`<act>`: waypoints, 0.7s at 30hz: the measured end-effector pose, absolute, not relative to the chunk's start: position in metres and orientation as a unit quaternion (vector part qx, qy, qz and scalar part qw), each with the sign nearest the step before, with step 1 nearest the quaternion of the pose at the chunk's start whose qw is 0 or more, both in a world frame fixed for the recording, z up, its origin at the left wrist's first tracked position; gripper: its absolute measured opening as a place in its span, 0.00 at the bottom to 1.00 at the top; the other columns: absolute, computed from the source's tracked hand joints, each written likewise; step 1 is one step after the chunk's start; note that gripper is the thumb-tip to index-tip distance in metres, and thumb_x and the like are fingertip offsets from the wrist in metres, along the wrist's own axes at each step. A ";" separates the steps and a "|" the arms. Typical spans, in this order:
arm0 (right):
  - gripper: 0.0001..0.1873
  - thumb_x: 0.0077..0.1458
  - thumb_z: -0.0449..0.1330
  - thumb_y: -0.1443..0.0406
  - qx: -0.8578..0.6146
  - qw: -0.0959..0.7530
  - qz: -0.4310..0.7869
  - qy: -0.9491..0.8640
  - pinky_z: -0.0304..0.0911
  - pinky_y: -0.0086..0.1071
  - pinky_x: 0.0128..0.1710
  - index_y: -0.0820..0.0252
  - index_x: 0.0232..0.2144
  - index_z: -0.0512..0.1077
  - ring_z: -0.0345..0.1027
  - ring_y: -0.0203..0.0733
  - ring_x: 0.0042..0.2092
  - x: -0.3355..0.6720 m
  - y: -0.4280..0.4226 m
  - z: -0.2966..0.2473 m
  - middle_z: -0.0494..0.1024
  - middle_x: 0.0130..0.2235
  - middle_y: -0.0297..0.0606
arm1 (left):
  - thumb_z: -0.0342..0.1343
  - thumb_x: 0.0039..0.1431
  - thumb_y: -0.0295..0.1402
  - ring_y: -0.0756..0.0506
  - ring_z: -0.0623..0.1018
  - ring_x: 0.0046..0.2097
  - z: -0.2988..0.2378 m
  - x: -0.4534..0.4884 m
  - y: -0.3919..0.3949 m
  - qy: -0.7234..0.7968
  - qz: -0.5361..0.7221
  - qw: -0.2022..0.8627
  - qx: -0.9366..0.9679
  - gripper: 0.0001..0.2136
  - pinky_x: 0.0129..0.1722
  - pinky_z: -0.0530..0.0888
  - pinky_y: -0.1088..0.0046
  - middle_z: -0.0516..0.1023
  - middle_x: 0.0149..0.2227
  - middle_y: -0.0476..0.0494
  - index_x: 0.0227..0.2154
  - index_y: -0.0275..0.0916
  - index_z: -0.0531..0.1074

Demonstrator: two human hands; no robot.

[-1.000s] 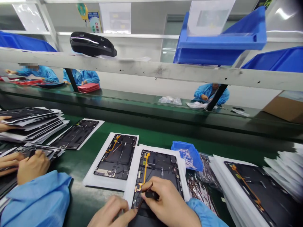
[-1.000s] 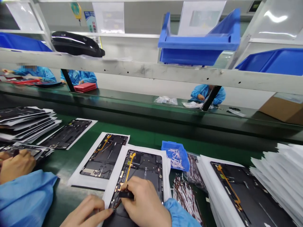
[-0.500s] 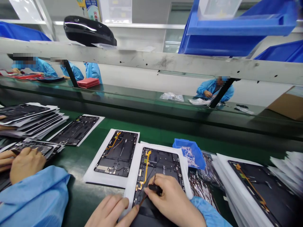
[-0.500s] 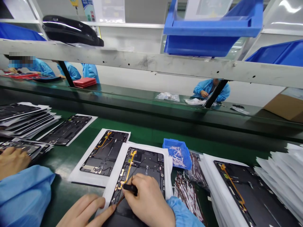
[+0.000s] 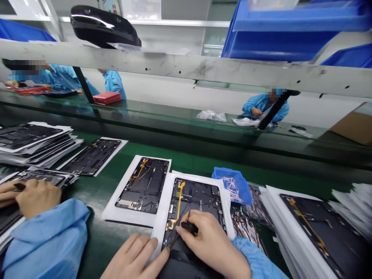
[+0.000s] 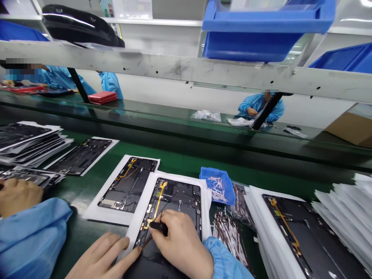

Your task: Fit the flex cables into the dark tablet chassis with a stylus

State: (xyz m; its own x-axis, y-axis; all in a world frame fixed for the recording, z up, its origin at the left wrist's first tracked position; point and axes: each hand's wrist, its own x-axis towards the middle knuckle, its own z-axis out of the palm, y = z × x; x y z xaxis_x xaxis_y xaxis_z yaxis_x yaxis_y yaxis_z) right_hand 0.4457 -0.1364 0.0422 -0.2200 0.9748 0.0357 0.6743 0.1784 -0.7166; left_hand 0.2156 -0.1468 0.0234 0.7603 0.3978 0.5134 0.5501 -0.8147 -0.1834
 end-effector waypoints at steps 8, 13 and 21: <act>0.07 0.55 0.57 0.69 -0.574 0.234 0.293 -0.728 0.60 0.28 0.38 0.56 0.31 0.75 0.73 0.37 0.39 0.445 -0.136 0.042 0.80 0.36 0.31 | 0.38 0.71 0.45 0.43 0.72 0.37 0.021 0.217 -0.145 -0.250 -0.241 0.165 -0.923 0.22 0.43 0.67 0.67 0.78 0.37 0.47 0.42 0.44 0.77; 0.09 0.54 0.56 0.72 -0.575 0.215 0.292 -0.733 0.60 0.28 0.41 0.55 0.33 0.75 0.73 0.38 0.42 0.445 -0.136 0.039 0.79 0.38 0.30 | 0.39 0.71 0.44 0.43 0.72 0.37 0.018 0.215 -0.148 -0.258 -0.238 0.156 -0.923 0.21 0.43 0.68 0.68 0.78 0.36 0.47 0.42 0.44 0.77; 0.11 0.53 0.55 0.72 -0.585 0.168 0.273 -0.745 0.58 0.29 0.38 0.54 0.33 0.74 0.72 0.39 0.40 0.444 -0.138 0.039 0.77 0.37 0.31 | 0.38 0.71 0.44 0.44 0.73 0.36 0.020 0.216 -0.146 -0.262 -0.236 0.153 -0.923 0.22 0.40 0.71 0.69 0.78 0.36 0.46 0.42 0.43 0.77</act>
State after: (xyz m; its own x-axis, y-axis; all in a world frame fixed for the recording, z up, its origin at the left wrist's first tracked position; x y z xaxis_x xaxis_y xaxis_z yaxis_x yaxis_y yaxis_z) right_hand 0.4435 -0.1383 0.0392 -0.2587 0.9635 -0.0685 0.7801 0.1666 -0.6030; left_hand 0.2160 -0.1456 0.0200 0.7521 0.4110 0.5152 0.5550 -0.8166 -0.1588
